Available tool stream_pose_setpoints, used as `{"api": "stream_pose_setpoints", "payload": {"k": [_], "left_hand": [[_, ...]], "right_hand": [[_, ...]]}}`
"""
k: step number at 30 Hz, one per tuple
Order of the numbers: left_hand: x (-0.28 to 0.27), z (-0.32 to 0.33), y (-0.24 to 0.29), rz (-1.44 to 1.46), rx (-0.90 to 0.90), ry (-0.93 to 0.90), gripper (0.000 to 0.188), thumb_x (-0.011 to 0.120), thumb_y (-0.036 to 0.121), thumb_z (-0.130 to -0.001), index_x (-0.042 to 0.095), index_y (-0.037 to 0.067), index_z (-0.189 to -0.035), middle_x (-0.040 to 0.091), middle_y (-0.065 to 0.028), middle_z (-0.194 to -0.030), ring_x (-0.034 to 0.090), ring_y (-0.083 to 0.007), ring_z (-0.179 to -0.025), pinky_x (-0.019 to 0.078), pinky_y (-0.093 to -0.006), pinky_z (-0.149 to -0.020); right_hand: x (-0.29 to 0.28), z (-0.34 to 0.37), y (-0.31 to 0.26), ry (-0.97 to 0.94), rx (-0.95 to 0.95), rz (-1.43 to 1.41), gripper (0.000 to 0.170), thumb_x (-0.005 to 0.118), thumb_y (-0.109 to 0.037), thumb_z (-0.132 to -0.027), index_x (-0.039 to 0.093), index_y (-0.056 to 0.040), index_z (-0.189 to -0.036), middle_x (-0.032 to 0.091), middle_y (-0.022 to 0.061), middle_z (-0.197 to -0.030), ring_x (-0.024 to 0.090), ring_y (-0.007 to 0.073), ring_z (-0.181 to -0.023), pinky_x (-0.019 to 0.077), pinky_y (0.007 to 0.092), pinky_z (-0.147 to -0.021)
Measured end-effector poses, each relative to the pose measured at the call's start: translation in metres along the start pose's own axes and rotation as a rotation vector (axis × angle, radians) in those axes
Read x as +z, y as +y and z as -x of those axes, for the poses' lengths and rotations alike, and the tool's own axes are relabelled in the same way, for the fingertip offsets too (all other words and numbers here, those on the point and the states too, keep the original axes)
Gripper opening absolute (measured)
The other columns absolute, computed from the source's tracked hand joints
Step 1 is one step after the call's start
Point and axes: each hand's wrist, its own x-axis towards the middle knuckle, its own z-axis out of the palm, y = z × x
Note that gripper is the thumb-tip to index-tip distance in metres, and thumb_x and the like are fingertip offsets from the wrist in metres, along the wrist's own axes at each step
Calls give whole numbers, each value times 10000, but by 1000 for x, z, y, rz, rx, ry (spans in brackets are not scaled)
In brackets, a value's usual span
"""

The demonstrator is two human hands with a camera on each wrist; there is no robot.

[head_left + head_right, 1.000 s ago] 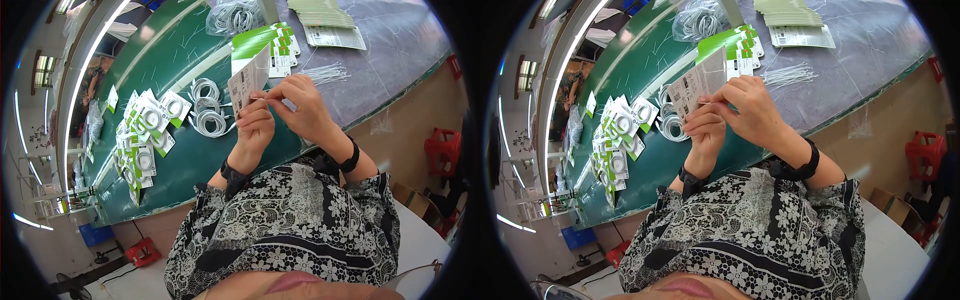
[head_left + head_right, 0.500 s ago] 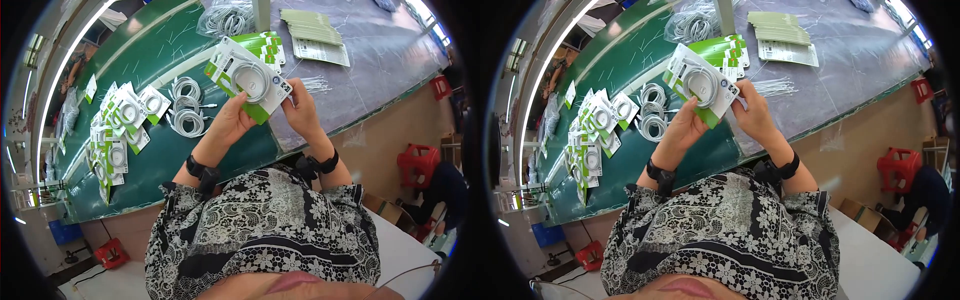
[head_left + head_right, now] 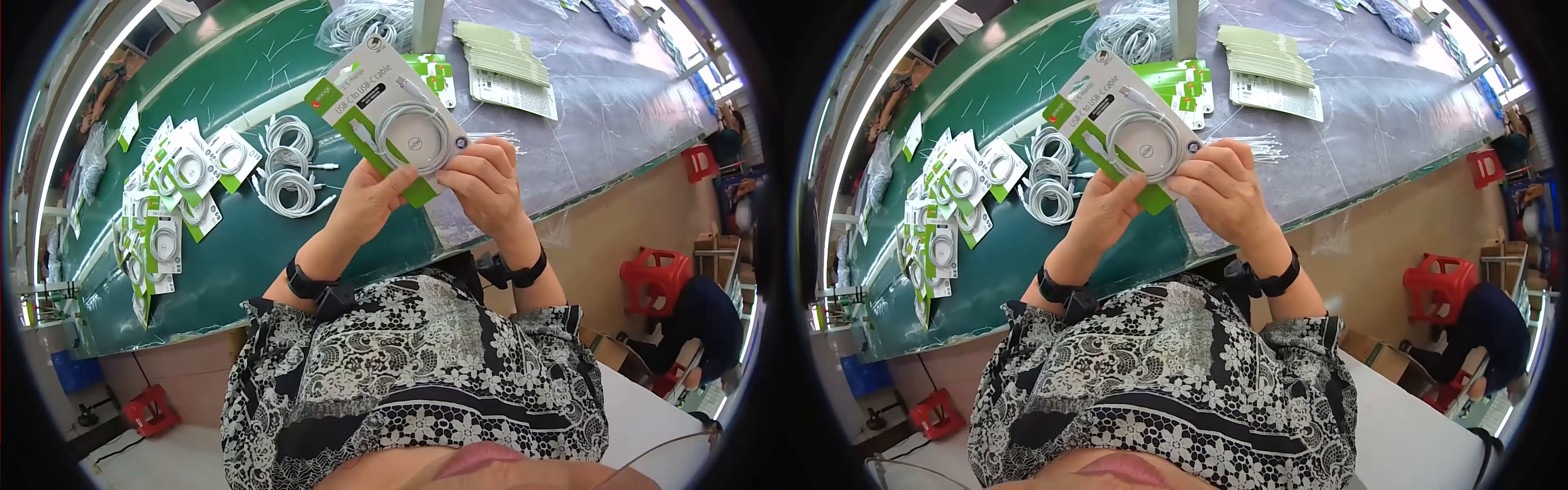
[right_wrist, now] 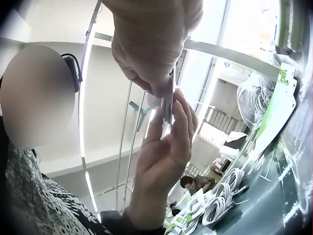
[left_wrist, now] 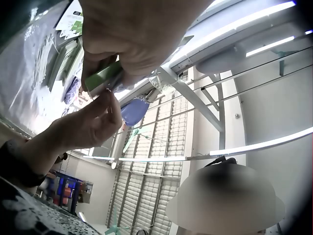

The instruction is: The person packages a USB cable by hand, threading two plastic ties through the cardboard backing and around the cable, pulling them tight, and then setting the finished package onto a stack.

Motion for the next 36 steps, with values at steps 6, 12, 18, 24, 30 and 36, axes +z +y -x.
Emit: {"api": "stream_pose_setpoints", "payload": {"k": [6,12,18,24,30,36], "left_hand": [[-2,8,3,-585,186,51,316,656,80,-866,546,35,-1159,613,-79,-1098,618,-164,-960,520,-281,-767],[5,1,17,-1131,838,-119,340,717,40,-765,589,3,-1078,625,-126,-1059,641,-234,-919,520,-284,-756],[11,7,19,-1156,977,-159,399,744,33,-718,585,-23,-1079,613,-200,-1058,646,-320,-955,529,-323,-798],[12,10,20,-1155,944,-131,402,738,17,-697,599,-3,-1073,597,-169,-1116,633,-289,-972,523,-304,-805],[22,10,35,-1222,1042,-185,372,752,60,-726,581,-53,-1037,624,-243,-1037,657,-349,-956,547,-357,-807],[31,16,40,-1216,1003,-198,401,725,-3,-696,602,-15,-1077,590,-197,-1145,625,-312,-1018,523,-324,-854]], "right_hand": [[6,5,-4,1,-2,3,170,694,-63,-695,673,-108,-858,639,1,-923,578,204,-908,431,387,-838],[18,23,-5,31,203,-237,162,698,-50,-683,670,-49,-842,642,49,-925,601,233,-886,470,376,-818],[40,57,-27,200,1122,-1048,233,733,-47,-674,659,16,-887,653,141,-983,644,297,-895,518,356,-756],[46,58,-32,136,936,-825,291,752,-84,-684,656,30,-934,651,190,-1062,656,324,-951,531,323,-764],[44,53,-35,195,1035,-974,284,728,-91,-718,646,22,-965,643,198,-1084,650,322,-980,538,326,-775],[45,41,-20,340,679,-1272,285,631,-78,-857,585,-7,-1130,643,132,-1068,659,267,-931,555,353,-769]]}}
